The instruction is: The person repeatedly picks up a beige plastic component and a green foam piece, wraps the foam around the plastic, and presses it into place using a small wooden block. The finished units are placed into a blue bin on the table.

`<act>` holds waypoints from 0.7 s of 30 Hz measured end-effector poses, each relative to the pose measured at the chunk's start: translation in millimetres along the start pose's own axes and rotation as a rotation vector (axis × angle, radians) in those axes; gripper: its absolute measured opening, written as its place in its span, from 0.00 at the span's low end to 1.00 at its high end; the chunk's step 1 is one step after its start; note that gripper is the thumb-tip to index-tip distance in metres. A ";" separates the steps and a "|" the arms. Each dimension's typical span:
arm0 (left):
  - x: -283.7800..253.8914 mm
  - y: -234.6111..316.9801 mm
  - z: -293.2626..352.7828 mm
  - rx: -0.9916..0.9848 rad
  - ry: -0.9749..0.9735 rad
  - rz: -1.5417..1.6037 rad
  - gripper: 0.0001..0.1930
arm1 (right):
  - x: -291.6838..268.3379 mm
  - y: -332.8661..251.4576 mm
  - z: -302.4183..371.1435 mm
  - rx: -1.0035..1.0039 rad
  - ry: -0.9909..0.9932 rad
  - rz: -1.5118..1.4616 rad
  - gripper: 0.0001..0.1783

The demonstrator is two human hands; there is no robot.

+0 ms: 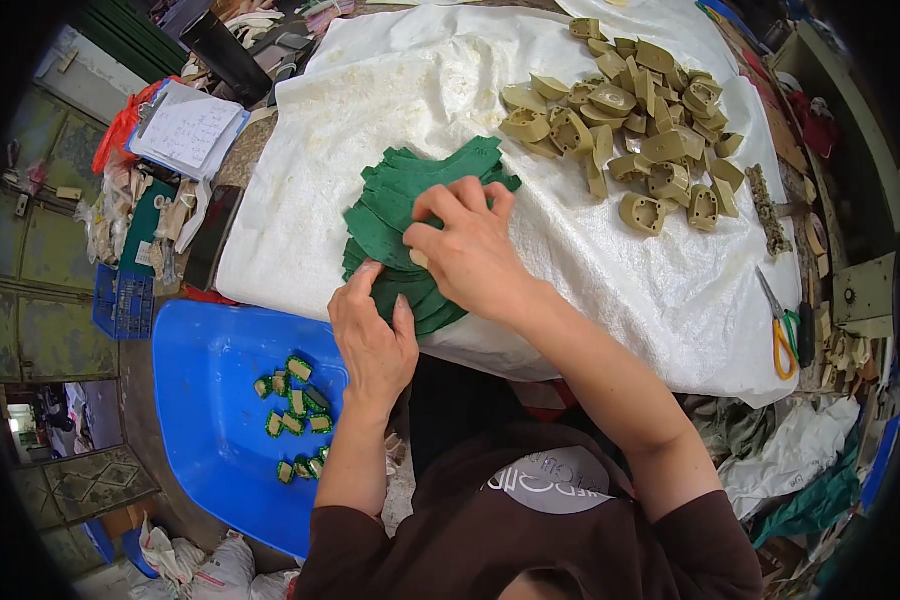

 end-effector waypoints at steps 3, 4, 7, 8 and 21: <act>-3.1 3.3 -0.9 0.021 -0.008 0.013 0.23 | -10.5 7.4 5.1 -0.030 0.098 -0.187 0.09; -3.8 3.0 -0.3 0.023 -0.007 0.034 0.23 | -19.6 21.7 12.1 0.025 0.154 -0.346 0.09; -6.0 5.8 -1.1 -0.005 -0.035 0.111 0.25 | -46.3 52.7 36.9 0.209 0.148 -0.741 0.12; -9.5 9.6 -2.0 -0.019 -0.051 0.141 0.25 | -52.2 58.7 46.4 0.275 0.118 -0.859 0.13; 75.6 97.0 -27.2 -0.099 -0.285 1.605 0.23 | -126.1 144.7 160.1 0.488 0.124 0.054 0.21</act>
Point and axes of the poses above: each hand's wrist, its own z-axis away from the middle knuckle, its own x-axis out of the palm, y = z × x, the point moved 9 cm from there along -z, towards the middle knuckle, and after that the axes turned 15 degrees about -y, right-handed, at the moved point
